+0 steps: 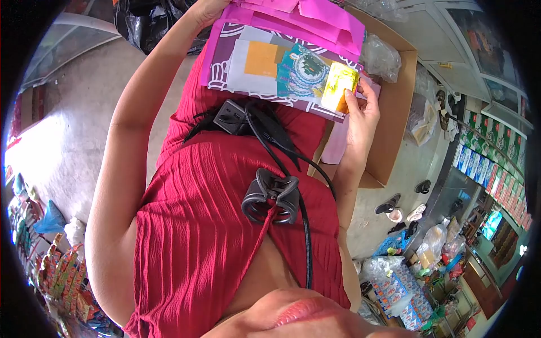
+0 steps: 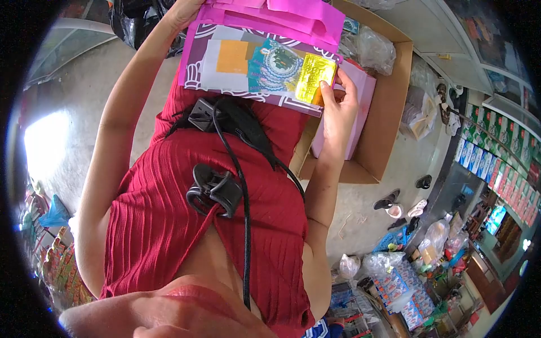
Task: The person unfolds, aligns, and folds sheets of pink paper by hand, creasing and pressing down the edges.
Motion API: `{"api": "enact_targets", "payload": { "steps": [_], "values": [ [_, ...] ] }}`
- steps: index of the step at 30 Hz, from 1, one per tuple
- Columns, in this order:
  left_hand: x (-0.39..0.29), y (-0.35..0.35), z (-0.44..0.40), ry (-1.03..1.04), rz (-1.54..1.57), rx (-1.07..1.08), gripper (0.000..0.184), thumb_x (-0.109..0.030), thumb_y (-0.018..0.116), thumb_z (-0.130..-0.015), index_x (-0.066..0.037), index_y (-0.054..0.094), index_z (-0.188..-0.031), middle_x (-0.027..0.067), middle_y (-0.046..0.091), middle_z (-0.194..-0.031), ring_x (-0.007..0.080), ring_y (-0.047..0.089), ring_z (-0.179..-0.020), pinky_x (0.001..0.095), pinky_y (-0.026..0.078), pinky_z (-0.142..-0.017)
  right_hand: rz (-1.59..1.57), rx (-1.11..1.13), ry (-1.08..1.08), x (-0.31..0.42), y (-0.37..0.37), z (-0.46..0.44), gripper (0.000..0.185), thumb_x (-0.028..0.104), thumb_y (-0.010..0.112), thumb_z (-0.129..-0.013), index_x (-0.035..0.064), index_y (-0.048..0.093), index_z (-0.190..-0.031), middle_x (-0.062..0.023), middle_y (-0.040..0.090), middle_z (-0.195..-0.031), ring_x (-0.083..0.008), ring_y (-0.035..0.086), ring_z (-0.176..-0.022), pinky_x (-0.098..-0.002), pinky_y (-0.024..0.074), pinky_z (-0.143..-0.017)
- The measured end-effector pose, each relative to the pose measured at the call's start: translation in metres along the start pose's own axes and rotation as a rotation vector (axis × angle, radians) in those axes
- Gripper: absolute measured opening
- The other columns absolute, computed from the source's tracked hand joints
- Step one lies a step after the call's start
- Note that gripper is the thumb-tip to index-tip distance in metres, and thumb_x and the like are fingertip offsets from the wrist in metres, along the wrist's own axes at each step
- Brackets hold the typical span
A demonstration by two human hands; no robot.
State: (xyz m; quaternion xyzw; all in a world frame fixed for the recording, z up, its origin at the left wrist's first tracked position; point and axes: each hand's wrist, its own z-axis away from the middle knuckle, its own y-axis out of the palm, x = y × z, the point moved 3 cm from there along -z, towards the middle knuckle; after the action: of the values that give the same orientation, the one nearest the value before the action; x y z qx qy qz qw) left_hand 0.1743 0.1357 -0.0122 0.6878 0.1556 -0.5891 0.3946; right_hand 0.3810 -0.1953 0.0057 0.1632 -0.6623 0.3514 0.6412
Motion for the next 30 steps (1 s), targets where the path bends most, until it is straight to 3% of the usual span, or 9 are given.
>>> {"api": "enact_targets", "payload": {
  "steps": [6, 8, 12, 16, 19, 21, 22, 24, 30],
  "values": [
    [0.005, 0.000, -0.005, 0.001, 0.051, 0.033, 0.021, -0.012, 0.062, -0.096, -0.006, 0.062, -0.116, -0.0009, 0.065, -0.095, 0.0059, 0.060, -0.079, 0.0202, 0.051, -0.069, 0.204, 0.013, -0.027, 0.007, 0.000, 0.002, 0.043, 0.009, 0.071, -0.087, 0.0052, 0.059, -0.129, -0.0043, 0.059, -0.110, -0.0091, 0.053, -0.077, -0.0242, 0.0487, -0.070],
    [0.007, 0.001, -0.006, -0.005, 0.075, 0.037, 0.021, -0.012, 0.062, -0.096, -0.006, 0.062, -0.116, -0.0010, 0.065, -0.095, 0.0059, 0.060, -0.079, 0.0205, 0.051, -0.069, 0.204, 0.024, -0.140, 0.011, 0.001, 0.002, 0.043, 0.009, 0.069, -0.088, 0.0070, 0.059, -0.130, -0.0036, 0.059, -0.110, -0.0095, 0.054, -0.078, -0.0248, 0.0484, -0.072],
    [0.002, 0.004, -0.001, 0.015, 0.056, 0.053, 0.021, -0.012, 0.062, -0.096, -0.005, 0.062, -0.116, 0.0002, 0.066, -0.096, 0.0078, 0.062, -0.082, 0.0231, 0.054, -0.072, 0.169, 0.059, -0.019, -0.001, -0.003, -0.005, 0.044, 0.010, 0.070, -0.088, 0.0061, 0.059, -0.130, -0.0043, 0.059, -0.111, -0.0096, 0.055, -0.080, -0.0256, 0.0480, -0.073],
    [-0.002, 0.001, -0.003, -0.019, 0.078, 0.066, 0.021, -0.011, 0.062, -0.096, -0.005, 0.061, -0.116, 0.0021, 0.067, -0.098, 0.0100, 0.064, -0.084, 0.0258, 0.056, -0.076, 0.182, -0.030, -0.144, 0.024, -0.012, -0.032, 0.040, 0.024, 0.071, -0.089, 0.0003, 0.061, -0.119, -0.0046, 0.064, -0.101, -0.0095, 0.055, -0.080, -0.0233, 0.0459, -0.077],
    [-0.002, 0.002, -0.004, -0.045, 0.146, 0.087, 0.021, -0.011, 0.062, -0.095, -0.005, 0.061, -0.116, 0.0030, 0.067, -0.099, 0.0111, 0.064, -0.085, 0.0270, 0.057, -0.076, -0.063, -0.033, -0.119, 0.021, -0.014, -0.083, 0.039, 0.031, 0.070, -0.090, 0.0002, 0.063, -0.114, -0.0045, 0.065, -0.099, -0.0100, 0.056, -0.082, -0.0239, 0.0455, -0.078],
    [-0.005, 0.007, -0.002, -0.053, 0.148, 0.101, 0.022, -0.011, 0.062, -0.095, -0.005, 0.061, -0.116, 0.0036, 0.067, -0.100, 0.0119, 0.065, -0.086, 0.0280, 0.057, -0.077, -0.013, 0.064, 0.102, 0.011, -0.008, -0.119, 0.038, 0.035, 0.071, -0.089, 0.0028, 0.065, -0.109, -0.0049, 0.066, -0.100, -0.0119, 0.059, -0.087, -0.0262, 0.0471, -0.080],
    [-0.007, 0.007, -0.001, -0.062, 0.152, 0.105, 0.022, -0.011, 0.062, -0.095, -0.004, 0.061, -0.116, 0.0041, 0.067, -0.101, 0.0127, 0.065, -0.087, 0.0290, 0.057, -0.079, -0.014, 0.065, 0.095, 0.010, -0.002, -0.130, 0.038, 0.035, 0.071, -0.089, 0.0028, 0.065, -0.109, -0.0049, 0.066, -0.100, -0.0119, 0.059, -0.087, -0.0262, 0.0471, -0.080],
    [-0.010, 0.010, 0.000, -0.046, 0.175, 0.126, 0.022, -0.012, 0.062, -0.095, -0.004, 0.060, -0.116, 0.0045, 0.067, -0.102, 0.0132, 0.066, -0.088, 0.0298, 0.057, -0.079, -0.362, 0.240, 0.291, 0.003, 0.017, -0.145, 0.039, 0.036, 0.074, -0.086, 0.0042, 0.066, -0.108, -0.0054, 0.067, -0.101, -0.0146, 0.062, -0.091, -0.0281, 0.0489, -0.081],
    [-0.018, 0.011, 0.006, 0.000, 0.193, 0.148, 0.025, -0.016, 0.063, -0.095, -0.004, 0.059, -0.116, 0.0054, 0.067, -0.104, 0.0143, 0.066, -0.091, 0.0312, 0.056, -0.083, -0.404, 0.298, 0.329, -0.004, 0.033, -0.161, 0.044, 0.036, 0.076, -0.084, 0.0019, 0.064, -0.110, -0.0094, 0.069, -0.101, -0.0170, 0.066, -0.089, -0.0309, 0.0537, -0.077]
  ]
}}
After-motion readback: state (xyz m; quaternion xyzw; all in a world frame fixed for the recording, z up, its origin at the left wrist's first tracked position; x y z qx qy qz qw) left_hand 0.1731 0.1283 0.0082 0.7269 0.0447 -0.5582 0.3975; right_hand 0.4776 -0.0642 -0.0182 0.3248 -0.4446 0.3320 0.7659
